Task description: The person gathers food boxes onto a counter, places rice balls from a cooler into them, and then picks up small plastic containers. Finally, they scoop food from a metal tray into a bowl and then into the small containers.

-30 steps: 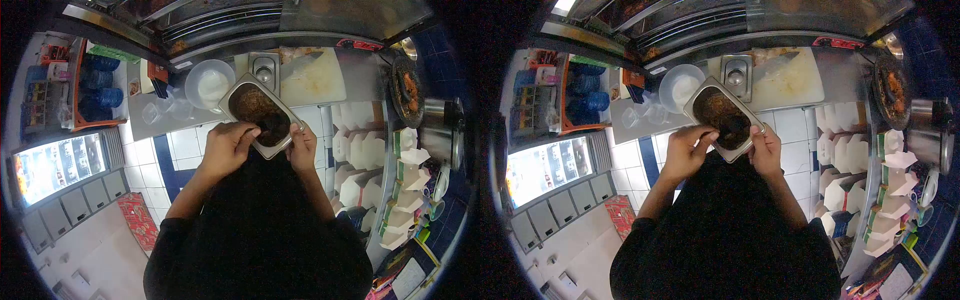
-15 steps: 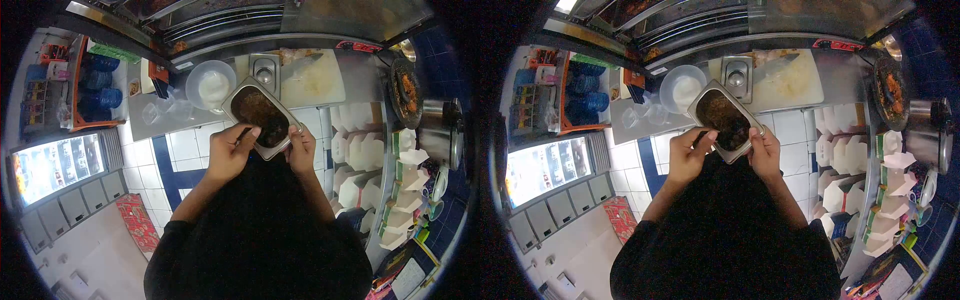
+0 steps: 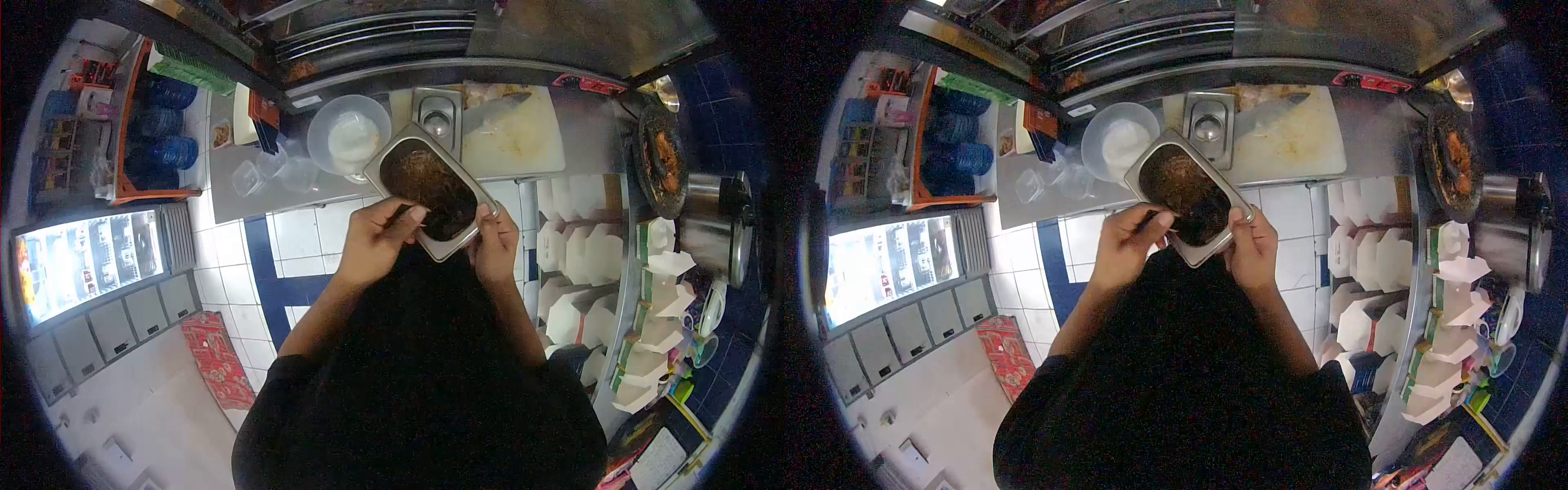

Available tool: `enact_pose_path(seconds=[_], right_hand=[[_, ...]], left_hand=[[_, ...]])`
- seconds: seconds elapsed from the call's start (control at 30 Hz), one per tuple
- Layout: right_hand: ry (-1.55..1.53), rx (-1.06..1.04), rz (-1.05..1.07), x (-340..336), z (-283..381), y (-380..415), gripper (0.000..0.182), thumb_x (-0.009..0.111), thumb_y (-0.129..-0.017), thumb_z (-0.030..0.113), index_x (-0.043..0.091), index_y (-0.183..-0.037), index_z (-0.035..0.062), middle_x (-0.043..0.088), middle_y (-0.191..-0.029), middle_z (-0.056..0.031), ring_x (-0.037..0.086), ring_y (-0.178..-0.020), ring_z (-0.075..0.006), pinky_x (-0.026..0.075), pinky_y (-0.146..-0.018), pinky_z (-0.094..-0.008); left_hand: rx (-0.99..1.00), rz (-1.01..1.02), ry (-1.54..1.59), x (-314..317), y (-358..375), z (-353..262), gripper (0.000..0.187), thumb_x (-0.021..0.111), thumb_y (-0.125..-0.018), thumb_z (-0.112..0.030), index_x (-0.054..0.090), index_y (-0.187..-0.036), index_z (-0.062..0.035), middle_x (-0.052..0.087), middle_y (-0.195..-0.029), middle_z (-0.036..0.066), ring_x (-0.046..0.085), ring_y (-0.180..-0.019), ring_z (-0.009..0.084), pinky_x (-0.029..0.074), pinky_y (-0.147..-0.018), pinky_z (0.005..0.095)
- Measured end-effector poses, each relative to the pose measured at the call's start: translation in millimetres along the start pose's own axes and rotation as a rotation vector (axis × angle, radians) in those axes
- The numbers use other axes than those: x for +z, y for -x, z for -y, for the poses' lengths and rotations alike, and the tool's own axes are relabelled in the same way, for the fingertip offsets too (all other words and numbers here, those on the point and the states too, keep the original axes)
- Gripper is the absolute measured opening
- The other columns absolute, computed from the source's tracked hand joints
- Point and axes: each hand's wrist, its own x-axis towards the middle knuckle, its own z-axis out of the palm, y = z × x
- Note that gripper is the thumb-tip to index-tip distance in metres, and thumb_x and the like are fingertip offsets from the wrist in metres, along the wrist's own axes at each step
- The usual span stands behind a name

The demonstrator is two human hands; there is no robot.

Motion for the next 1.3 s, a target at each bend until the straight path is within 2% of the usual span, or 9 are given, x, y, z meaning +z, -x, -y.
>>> enact_pose_path(seconds=[0.17, 0.3, 0.4, 0.5, 0.77, 0.97, 1.13, 1.23, 1.3], right_hand=[[0.053, -0.034, 0.0, 5, 4, -2, 0.03, 0.049, -0.099, 0.031, 0.059, -0.101, 0.0018, 0.053, -0.059, 0.0017, 0.041, -0.038, -0.003, 0.029, -0.033, -0.0178], [0.05, -0.015, -0.031, 16, 4, -9, 0.029, 0.05, -0.099, 0.031, 0.058, -0.097, 0.0034, 0.051, -0.058, 0.0027, 0.039, -0.037, -0.0026, 0.028, -0.032, -0.0177], [0.013, -0.057, 0.023, 21, 2, -18, 0.026, 0.047, -0.1, 0.027, 0.058, -0.096, 0.0035, 0.053, -0.056, 0.0008, 0.04, -0.038, -0.0027, 0.03, -0.034, -0.0182], [-0.036, -0.056, 0.02, 28, 0, -25, 0.023, 0.05, -0.099, 0.027, 0.056, -0.09, 0.0075, 0.049, -0.059, 0.005, 0.038, -0.04, -0.0007, 0.028, -0.034, -0.0173], [-0.22, -0.058, 0.053, 41, -13, -56, 0.018, 0.05, -0.099, 0.024, 0.058, -0.101, 0.0073, 0.054, -0.07, 0.0067, 0.043, -0.051, 0.0004, 0.033, -0.043, -0.0145], [-0.26, -0.123, 0.081, 54, -4, -71, 0.019, 0.05, -0.099, 0.021, 0.059, -0.102, 0.0059, 0.056, -0.071, 0.0047, 0.044, -0.05, -0.0013, 0.033, -0.043, -0.016], [-0.388, -0.083, 0.059, 57, -16, -84, 0.02, 0.05, -0.099, 0.02, 0.059, -0.103, 0.0041, 0.057, -0.074, 0.0033, 0.045, -0.052, -0.002, 0.035, -0.044, -0.0171], [-0.226, -0.104, 0.112, 48, -28, -93, 0.02, 0.049, -0.099, 0.02, 0.059, -0.106, 0.0034, 0.058, -0.076, 0.0035, 0.046, -0.055, -0.0019, 0.036, -0.046, -0.0169], [-0.34, -0.096, 0.129, 48, -32, -95, 0.021, 0.048, -0.099, 0.019, 0.058, -0.108, 0.0031, 0.061, -0.081, 0.0014, 0.051, -0.061, -0.0035, 0.042, -0.052, -0.0179]], left_hand=[[-0.159, -0.108, 0.4, -13, -14, 14, 0.022, 0.062, -0.093, -0.023, 0.066, -0.086, -0.0017, 0.061, -0.071, 0.002, 0.051, -0.061, 0.0065, 0.042, -0.06, 0.0208], [-0.149, -0.211, 0.602, -21, -21, 18, 0.023, 0.062, -0.093, -0.023, 0.063, -0.082, -0.0026, 0.059, -0.068, 0.002, 0.047, -0.057, 0.0055, 0.035, -0.053, 0.0201], [-0.149, -0.294, 0.631, -28, -25, 16, 0.022, 0.061, -0.093, -0.021, 0.061, -0.081, -0.0031, 0.06, -0.069, 0.003, 0.047, -0.057, 0.0051, 0.033, -0.051, 0.0201], [-0.125, -0.311, 0.66, -39, -31, 18, 0.019, 0.061, -0.093, -0.02, 0.061, -0.083, -0.0037, 0.063, -0.073, 0.005, 0.047, -0.057, 0.0052, 0.033, -0.051, 0.0196], [-0.093, -0.425, 0.816, -63, -48, -5, 0.015, 0.064, -0.091, -0.02, 0.057, -0.085, -0.0086, 0.064, -0.077, 0.005, 0.049, -0.06, 0.0056, 0.033, -0.051, 0.0176], [0.078, -0.386, 0.868, -88, -59, -26, 0.014, 0.064, -0.091, -0.021, 0.058, -0.089, -0.0082, 0.065, -0.081, 0.006, 0.051, -0.061, 0.0058, 0.037, -0.05, 0.0182], [0.027, -0.387, 0.902, -98, -76, 2, 0.013, 0.063, -0.092, -0.02, 0.059, -0.093, -0.008, 0.065, -0.084, 0.006, 0.051, -0.061, 0.0051, 0.038, -0.052, 0.0173], [-0.026, -0.366, 0.952, -101, -79, 8, 0.011, 0.061, -0.092, -0.019, 0.059, -0.095, -0.0082, 0.065, -0.085, 0.006, 0.052, -0.061, 0.0049, 0.038, -0.052, 0.0171], [0.001, -0.372, 0.992, -101, -77, 3, 0.01, 0.06, -0.092, -0.017, 0.059, -0.098, -0.0083, 0.066, -0.086, 0.007, 0.053, -0.062, 0.0049, 0.039, -0.052, 0.0171]])
